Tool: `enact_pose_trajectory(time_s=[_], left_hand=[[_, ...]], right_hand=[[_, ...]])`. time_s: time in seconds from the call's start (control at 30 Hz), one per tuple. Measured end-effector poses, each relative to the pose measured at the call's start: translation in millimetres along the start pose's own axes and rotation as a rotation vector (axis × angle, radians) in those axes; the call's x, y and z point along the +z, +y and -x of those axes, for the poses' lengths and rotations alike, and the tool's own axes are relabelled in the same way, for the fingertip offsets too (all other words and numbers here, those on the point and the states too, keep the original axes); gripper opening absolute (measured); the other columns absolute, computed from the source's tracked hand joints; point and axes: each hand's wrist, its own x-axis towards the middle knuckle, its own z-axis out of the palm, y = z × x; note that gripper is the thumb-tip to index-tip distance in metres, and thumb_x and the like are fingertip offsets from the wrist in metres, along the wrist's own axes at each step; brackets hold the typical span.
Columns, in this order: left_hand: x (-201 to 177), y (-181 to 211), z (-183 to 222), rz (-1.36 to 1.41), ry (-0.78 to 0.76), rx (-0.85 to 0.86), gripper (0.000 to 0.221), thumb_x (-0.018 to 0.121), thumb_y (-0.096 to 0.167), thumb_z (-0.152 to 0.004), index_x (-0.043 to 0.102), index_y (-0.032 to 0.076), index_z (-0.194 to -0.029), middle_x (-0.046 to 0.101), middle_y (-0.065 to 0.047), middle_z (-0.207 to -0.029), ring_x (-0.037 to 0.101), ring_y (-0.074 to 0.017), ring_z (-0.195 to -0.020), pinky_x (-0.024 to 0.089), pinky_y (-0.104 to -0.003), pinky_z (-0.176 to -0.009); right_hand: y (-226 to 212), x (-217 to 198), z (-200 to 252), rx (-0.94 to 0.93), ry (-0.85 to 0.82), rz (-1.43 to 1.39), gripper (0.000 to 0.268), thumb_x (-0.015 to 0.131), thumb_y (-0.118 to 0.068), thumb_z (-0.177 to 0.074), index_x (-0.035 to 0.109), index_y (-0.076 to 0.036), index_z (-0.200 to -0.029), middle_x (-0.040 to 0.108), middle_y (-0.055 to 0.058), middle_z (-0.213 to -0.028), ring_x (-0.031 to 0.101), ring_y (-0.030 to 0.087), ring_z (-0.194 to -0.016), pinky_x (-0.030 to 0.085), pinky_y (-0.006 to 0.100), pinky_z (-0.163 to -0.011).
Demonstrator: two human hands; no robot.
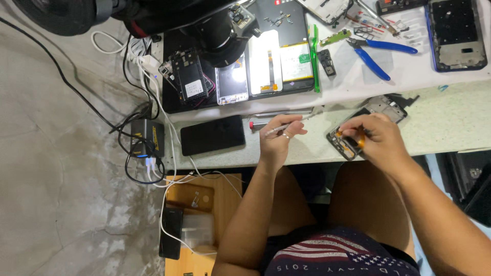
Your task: The person uses a metal spudger to carefully pry and lift a flexible ribbon cable from a smartphone chassis. They then use tweezers to lift and remove a small black component from the device's interior.
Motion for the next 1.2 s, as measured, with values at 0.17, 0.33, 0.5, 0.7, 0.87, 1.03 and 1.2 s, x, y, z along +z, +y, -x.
enact_pose_trajectory(time_s=[0.17, 0.33, 0.5, 0.7, 0.87, 1.03, 1.2], left_hand=[[2, 0, 3, 0.025, -0.033, 0.029, 0.020, 0.071, 0.001, -0.096, 0.070, -0.004, -0.115, 0.073, -0.013, -0.104, 0.074, -0.0196, -0.094, 0.060, -0.029, -0.086], [-2, -5, 2, 0.032, -0.052, 0.048, 0.016, 0.070, 0.003, -0.099, 0.070, -0.005, -0.113, 0.074, -0.013, -0.100, 0.075, -0.0205, -0.091, 0.063, -0.031, -0.084], [-4, -9, 7, -0.110, -0.152, 0.006, 0.014, 0.072, 0.008, -0.099, 0.074, -0.002, -0.109, 0.076, -0.009, -0.092, 0.073, -0.0155, -0.084, 0.060, -0.027, -0.078], [9, 8, 13, -0.429, -0.303, 0.092, 0.013, 0.078, 0.009, -0.093, 0.078, 0.003, -0.105, 0.075, -0.005, -0.091, 0.064, -0.0091, -0.081, 0.052, -0.023, -0.073], [17, 17, 14, -0.519, -0.321, 0.128, 0.012, 0.079, 0.007, -0.091, 0.078, 0.006, -0.103, 0.075, -0.006, -0.091, 0.068, -0.0117, -0.081, 0.053, -0.025, -0.073], [18, 19, 14, -0.480, -0.304, 0.192, 0.012, 0.079, 0.007, -0.092, 0.078, 0.006, -0.104, 0.076, -0.006, -0.094, 0.070, -0.0131, -0.085, 0.055, -0.026, -0.077], [18, 19, 14, -0.485, -0.308, 0.159, 0.012, 0.079, 0.008, -0.091, 0.079, 0.007, -0.103, 0.077, -0.006, -0.092, 0.070, -0.0131, -0.083, 0.055, -0.026, -0.074]], right_hand=[[-1, 9, 3, 0.150, 0.100, -0.171, 0.014, 0.070, -0.001, -0.093, 0.072, -0.004, -0.107, 0.073, 0.007, -0.094, 0.070, 0.014, -0.088, 0.054, 0.027, -0.081], [7, 6, 5, 0.209, 0.102, -0.251, 0.011, 0.066, -0.003, -0.101, 0.069, -0.002, -0.111, 0.072, 0.007, -0.092, 0.074, 0.014, -0.086, 0.055, 0.025, -0.078], [9, 6, 4, 0.286, 0.073, -0.342, 0.013, 0.062, -0.003, -0.102, 0.067, -0.001, -0.113, 0.071, 0.009, -0.096, 0.073, 0.015, -0.078, 0.053, 0.024, -0.067], [12, 5, -1, 0.330, 0.040, -0.457, 0.014, 0.060, -0.003, -0.103, 0.066, 0.000, -0.116, 0.069, 0.009, -0.098, 0.072, 0.015, -0.077, 0.054, 0.024, -0.066], [17, 4, 0, 0.306, 0.022, -0.495, 0.015, 0.059, -0.003, -0.103, 0.065, 0.000, -0.116, 0.069, 0.009, -0.099, 0.072, 0.016, -0.079, 0.055, 0.025, -0.069], [13, 2, -1, 0.308, 0.005, -0.457, 0.014, 0.059, -0.004, -0.104, 0.066, 0.000, -0.116, 0.070, 0.009, -0.100, 0.072, 0.015, -0.082, 0.054, 0.024, -0.072], [5, -1, -2, 0.376, 0.000, -0.451, 0.013, 0.059, -0.008, -0.104, 0.067, -0.001, -0.113, 0.070, 0.009, -0.099, 0.073, 0.016, -0.080, 0.053, 0.024, -0.069]])
